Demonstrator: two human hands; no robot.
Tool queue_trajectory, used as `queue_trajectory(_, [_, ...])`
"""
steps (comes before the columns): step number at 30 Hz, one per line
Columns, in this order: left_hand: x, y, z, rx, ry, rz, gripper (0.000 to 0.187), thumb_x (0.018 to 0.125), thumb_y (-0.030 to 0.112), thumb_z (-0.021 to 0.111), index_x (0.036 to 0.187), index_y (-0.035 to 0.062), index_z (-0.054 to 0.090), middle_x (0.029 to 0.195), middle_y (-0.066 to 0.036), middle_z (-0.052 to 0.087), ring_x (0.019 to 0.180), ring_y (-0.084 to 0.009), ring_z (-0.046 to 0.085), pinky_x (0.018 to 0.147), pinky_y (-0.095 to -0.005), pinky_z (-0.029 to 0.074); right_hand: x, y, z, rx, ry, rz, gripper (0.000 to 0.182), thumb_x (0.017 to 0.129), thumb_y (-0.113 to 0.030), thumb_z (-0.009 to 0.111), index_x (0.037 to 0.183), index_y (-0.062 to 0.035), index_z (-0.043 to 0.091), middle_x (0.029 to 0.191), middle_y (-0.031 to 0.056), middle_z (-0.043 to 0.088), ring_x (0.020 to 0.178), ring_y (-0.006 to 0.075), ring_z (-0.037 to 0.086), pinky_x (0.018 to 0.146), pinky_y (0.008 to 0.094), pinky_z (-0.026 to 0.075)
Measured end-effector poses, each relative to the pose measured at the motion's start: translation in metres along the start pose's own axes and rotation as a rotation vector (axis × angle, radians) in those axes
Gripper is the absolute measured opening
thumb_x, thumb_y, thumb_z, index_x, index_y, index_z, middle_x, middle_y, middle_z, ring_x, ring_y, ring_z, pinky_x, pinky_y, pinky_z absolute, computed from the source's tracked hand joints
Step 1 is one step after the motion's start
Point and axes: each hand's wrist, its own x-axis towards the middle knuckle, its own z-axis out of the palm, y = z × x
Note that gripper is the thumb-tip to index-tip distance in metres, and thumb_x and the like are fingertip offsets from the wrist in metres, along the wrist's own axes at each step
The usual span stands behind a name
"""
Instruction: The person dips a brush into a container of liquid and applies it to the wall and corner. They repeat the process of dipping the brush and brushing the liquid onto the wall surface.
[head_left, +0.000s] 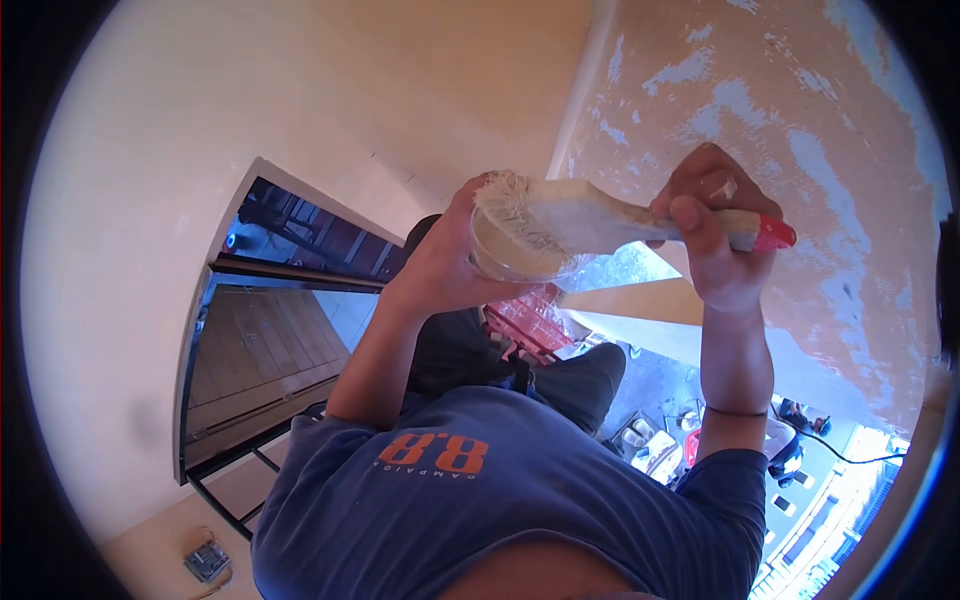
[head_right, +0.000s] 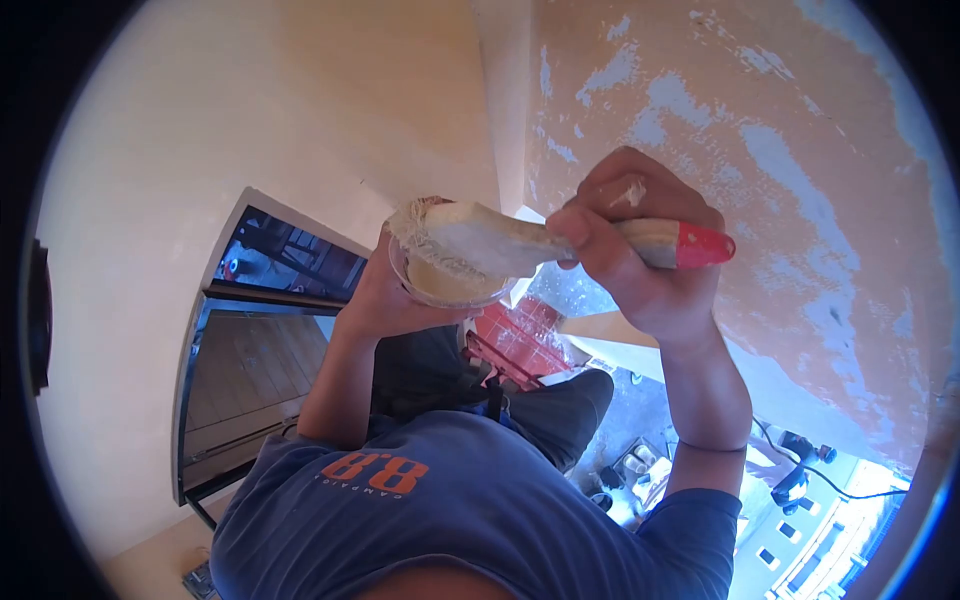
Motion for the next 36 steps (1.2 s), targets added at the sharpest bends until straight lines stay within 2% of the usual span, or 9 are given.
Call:
queue_trajectory(3, [0.003, -0.012, 0.0, 0.027, -0.034, 0.038, 0.095, 0.056, 0.024, 0.087, 0.129, -0.0012, 0.032, 0.117, -0.018, 0.052, 0.109, -0.0288, 0.054, 0.093, -0.0363, 0.042, 0.0, 0.015, -0.005, -0.136, -0.051, -0.163, 0.01, 0.073, -0.004, 0.068, 0.076, 0.005, 0.067, 0.074, 0.01, 0.059, 0.056, 0.013, 0.057, 0.045, 0.0224, 0.044])
queue_trajectory(4, [0.003, -0.014, -0.001, 0.032, -0.059, 0.038, 0.095, 0.056, 0.024, 0.087, 0.129, -0.0011, 0.032, 0.117, -0.018, 0.052, 0.109, -0.029, 0.054, 0.093, -0.0361, 0.042, -0.003, 0.017, -0.001, -0.134, -0.048, -0.154, 0.01, 0.073, -0.004, 0.068, 0.076, 0.005, 0.067, 0.074, 0.01, 0.059, 0.056, 0.013, 0.057, 0.045, 0.0224, 0.044])
queue_trajectory(6, [-0.003, -0.013, -0.002, 0.023, -0.086, 0.027, 0.094, 0.055, 0.023, 0.087, 0.129, -0.001, 0.032, 0.117, -0.018, 0.052, 0.109, -0.0293, 0.054, 0.093, -0.0359, 0.042, -0.012, 0.014, 0.008, -0.02, 0.099, 0.066, 0.01, 0.073, -0.005, 0.069, 0.075, 0.0042, 0.067, 0.07, 0.0099, 0.058, 0.055, 0.0129, 0.055, 0.046, 0.0237, 0.044])
queue_trajectory(12, [-0.01, -0.023, -0.007, 0.032, -0.102, 0.063, 0.094, 0.056, 0.024, 0.086, 0.129, -0.0008, 0.033, 0.12, -0.019, 0.05, 0.111, -0.0305, 0.052, 0.093, -0.0357, 0.041, -0.013, 0.015, 0.017, -0.151, 0.007, -0.1, 0.012, 0.073, -0.008, 0.07, 0.073, 0.0029, 0.066, 0.069, 0.0097, 0.057, 0.055, 0.0127, 0.054, 0.046, 0.0242, 0.044])
queue_trajectory(18, [-0.018, -0.038, -0.009, -0.058, -0.151, 0.022, 0.094, 0.056, 0.025, 0.086, 0.129, -0.0004, 0.033, 0.122, -0.02, 0.048, 0.113, -0.0318, 0.05, 0.095, -0.0368, 0.04, -0.034, 0.022, 0.034, -0.09, 0.166, 0.003, 0.014, 0.075, -0.01, 0.069, 0.074, 0.0034, 0.066, 0.07, 0.0092, 0.056, 0.054, 0.0133, 0.056, 0.045, 0.0238, 0.046])
queue_trajectory(27, [-0.025, -0.05, -0.025, -0.104, -0.198, 0.061, 0.094, 0.056, 0.024, 0.085, 0.131, 0.0016, 0.033, 0.124, -0.02, 0.046, 0.113, -0.0329, 0.049, 0.095, -0.0374, 0.04, -0.041, 0.019, 0.058, -0.084, 0.203, 0.081, 0.022, 0.08, -0.014, 0.065, 0.075, 0.007, 0.065, 0.076, 0.01, 0.055, 0.057, 0.0158, 0.06, 0.049, 0.0247, 0.05])
queue_trajectory(30, [-0.027, -0.049, -0.03, -0.119, -0.184, 0.073, 0.094, 0.056, 0.023, 0.084, 0.131, 0.0014, 0.032, 0.124, -0.02, 0.046, 0.114, -0.0334, 0.049, 0.095, -0.0372, 0.039, -0.046, 0.018, 0.064, 0.03, 0.282, 0.088, 0.024, 0.081, -0.017, 0.064, 0.076, 0.0073, 0.064, 0.078, 0.0102, 0.055, 0.059, 0.0165, 0.061, 0.05, 0.0249, 0.05])
queue_trajectory(33, [-0.029, -0.045, -0.034, -0.116, -0.219, 0.08, 0.094, 0.056, 0.023, 0.084, 0.132, 0.0014, 0.032, 0.124, -0.02, 0.045, 0.114, -0.0335, 0.048, 0.096, -0.0369, 0.039, -0.049, 0.015, 0.07, -0.111, 0.223, 0.062, 0.025, 0.082, -0.018, 0.064, 0.078, 0.0072, 0.064, 0.078, 0.0101, 0.055, 0.06, 0.0172, 0.061, 0.05, 0.0254, 0.05])
queue_trajectory(36, [-0.03, -0.045, -0.038, -0.137, -0.225, 0.074, 0.094, 0.056, 0.023, 0.084, 0.132, 0.0016, 0.032, 0.125, -0.02, 0.045, 0.115, -0.0335, 0.048, 0.096, -0.0372, 0.039, -0.052, 0.014, 0.072, -0.029, 0.257, 0.023, 0.024, 0.083, -0.017, 0.063, 0.079, 0.0073, 0.064, 0.078, 0.0101, 0.055, 0.061, 0.0175, 0.061, 0.05, 0.0257, 0.051])
